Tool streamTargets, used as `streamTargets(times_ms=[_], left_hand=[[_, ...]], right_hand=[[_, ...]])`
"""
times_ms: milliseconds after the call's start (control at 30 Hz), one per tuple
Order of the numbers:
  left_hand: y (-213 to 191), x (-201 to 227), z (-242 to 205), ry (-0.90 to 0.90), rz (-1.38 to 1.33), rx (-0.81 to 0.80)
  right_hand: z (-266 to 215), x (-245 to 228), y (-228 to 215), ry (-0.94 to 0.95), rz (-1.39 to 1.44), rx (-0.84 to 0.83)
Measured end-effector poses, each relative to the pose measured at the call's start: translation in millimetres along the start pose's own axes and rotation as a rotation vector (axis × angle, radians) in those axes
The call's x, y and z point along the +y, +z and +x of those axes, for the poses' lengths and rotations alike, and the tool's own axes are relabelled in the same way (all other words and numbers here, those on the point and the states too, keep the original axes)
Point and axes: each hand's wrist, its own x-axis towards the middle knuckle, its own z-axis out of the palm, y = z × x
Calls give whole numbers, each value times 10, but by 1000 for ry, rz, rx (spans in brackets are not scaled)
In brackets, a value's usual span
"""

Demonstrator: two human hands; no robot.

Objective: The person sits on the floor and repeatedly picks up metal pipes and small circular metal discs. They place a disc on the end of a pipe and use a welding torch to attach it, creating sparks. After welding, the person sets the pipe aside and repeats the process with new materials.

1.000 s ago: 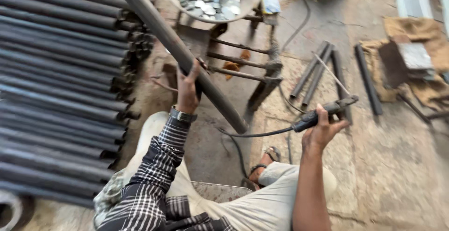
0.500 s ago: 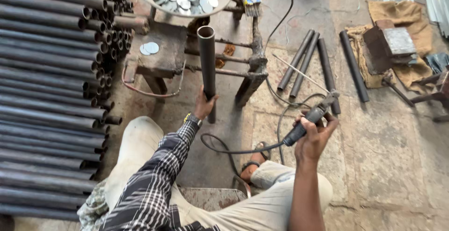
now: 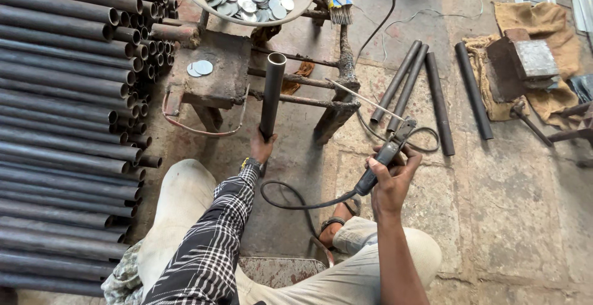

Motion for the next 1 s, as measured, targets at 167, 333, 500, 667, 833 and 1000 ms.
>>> streamTargets(times_ms=[167,333,500,667,833,1000], left_hand=[[30,-10,-5,-3,-44,8],[116,-2,10,-27,-22,56],[-19,48,-137,105,246,116],[-828,720,-356,162,150,-645],[-1781,1856,36,558,-39,-528],[-2193,1909,1085,493,471,28]], right_hand=[[35,12,92,-22,-6,-2],[71,50,112,-24,-55,14],[142,164,153,-42,-77,10],[269,387,190,-79,-96,13],[364,536,220,-145,-96,-10],[383,528,266,-179,-143,-32]])
